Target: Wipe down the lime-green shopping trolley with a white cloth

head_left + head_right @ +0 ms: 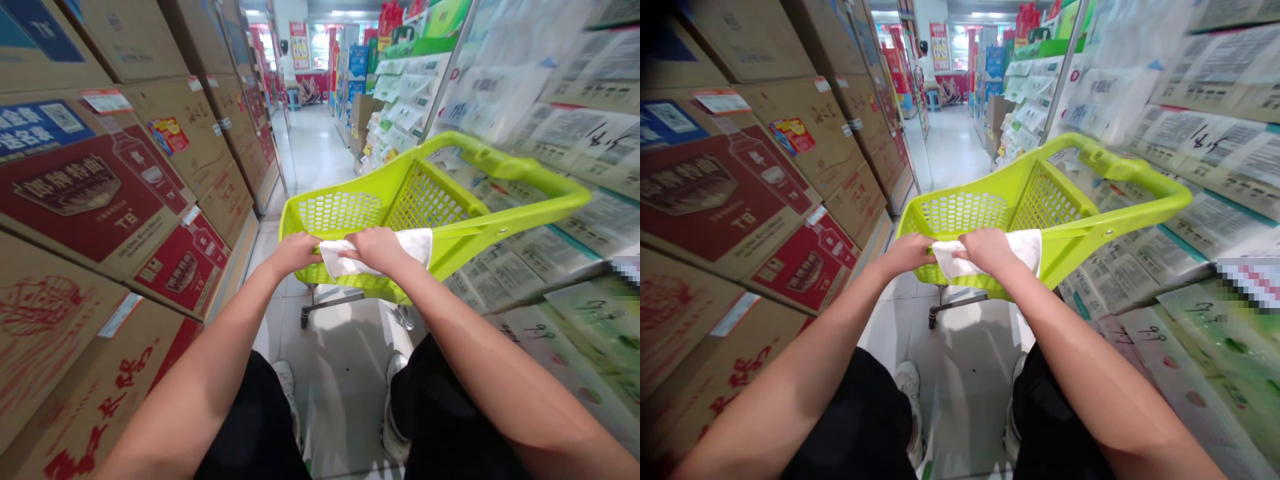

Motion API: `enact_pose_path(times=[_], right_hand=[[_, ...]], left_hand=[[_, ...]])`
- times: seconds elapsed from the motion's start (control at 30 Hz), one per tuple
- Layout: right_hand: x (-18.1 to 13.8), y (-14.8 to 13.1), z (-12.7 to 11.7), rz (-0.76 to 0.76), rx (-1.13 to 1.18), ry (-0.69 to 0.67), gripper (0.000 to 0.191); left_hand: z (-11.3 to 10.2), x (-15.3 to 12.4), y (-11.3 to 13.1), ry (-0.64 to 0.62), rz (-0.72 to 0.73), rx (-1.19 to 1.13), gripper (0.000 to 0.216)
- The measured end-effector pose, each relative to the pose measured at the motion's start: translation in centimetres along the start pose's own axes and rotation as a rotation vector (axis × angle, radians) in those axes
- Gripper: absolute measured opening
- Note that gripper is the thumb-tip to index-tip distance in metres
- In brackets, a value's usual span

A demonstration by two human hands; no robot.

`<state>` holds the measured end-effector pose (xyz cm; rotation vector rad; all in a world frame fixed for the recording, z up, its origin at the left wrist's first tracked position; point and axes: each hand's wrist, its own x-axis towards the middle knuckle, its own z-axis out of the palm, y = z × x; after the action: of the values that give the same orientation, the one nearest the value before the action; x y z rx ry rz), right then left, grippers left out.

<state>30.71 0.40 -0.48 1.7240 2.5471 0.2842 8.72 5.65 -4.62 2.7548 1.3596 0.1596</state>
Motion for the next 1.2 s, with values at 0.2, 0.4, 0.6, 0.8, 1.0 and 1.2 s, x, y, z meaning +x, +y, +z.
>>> enact_pose_path(times=[0.2,0.4,0.6,0.8,1.0,1.2], right_hand=[[-3.2,4.5,-0.7,0.137,-0.067,0.083,0.048],[-5.0,7.3,-1.1,0.25,-0.16,0.133,0.043],[-2.1,3.2,0.1,0.163,-0.04,0.075,0.049],[0.6,-2.4,0.6,0.093,0.063,0.055,0.061],[-0.2,-1.0,-0.2,0.118,0.034,0.075,0.048],[-3.0,3.5,-0.8,0.164,-0.046,0.195,0.026]], left_hand=[[-0.6,0.9,-2.2,-0.047,-0.045,-0.042,0.048],[-0.4,1.3,-2.3,-0.017,-0.084,-0.024,0.051],[0.5,0.7,0.2,0.027,-0.045,0.039,0.049],[0.5,-0.4,0.1,0.028,-0.059,0.03,0.034],[-0.5,-0.5,-2.9,-0.028,-0.055,-0.009,0.046],[-0.6,0.1,-5.0,-0.032,-0.146,-0.023,0.051]])
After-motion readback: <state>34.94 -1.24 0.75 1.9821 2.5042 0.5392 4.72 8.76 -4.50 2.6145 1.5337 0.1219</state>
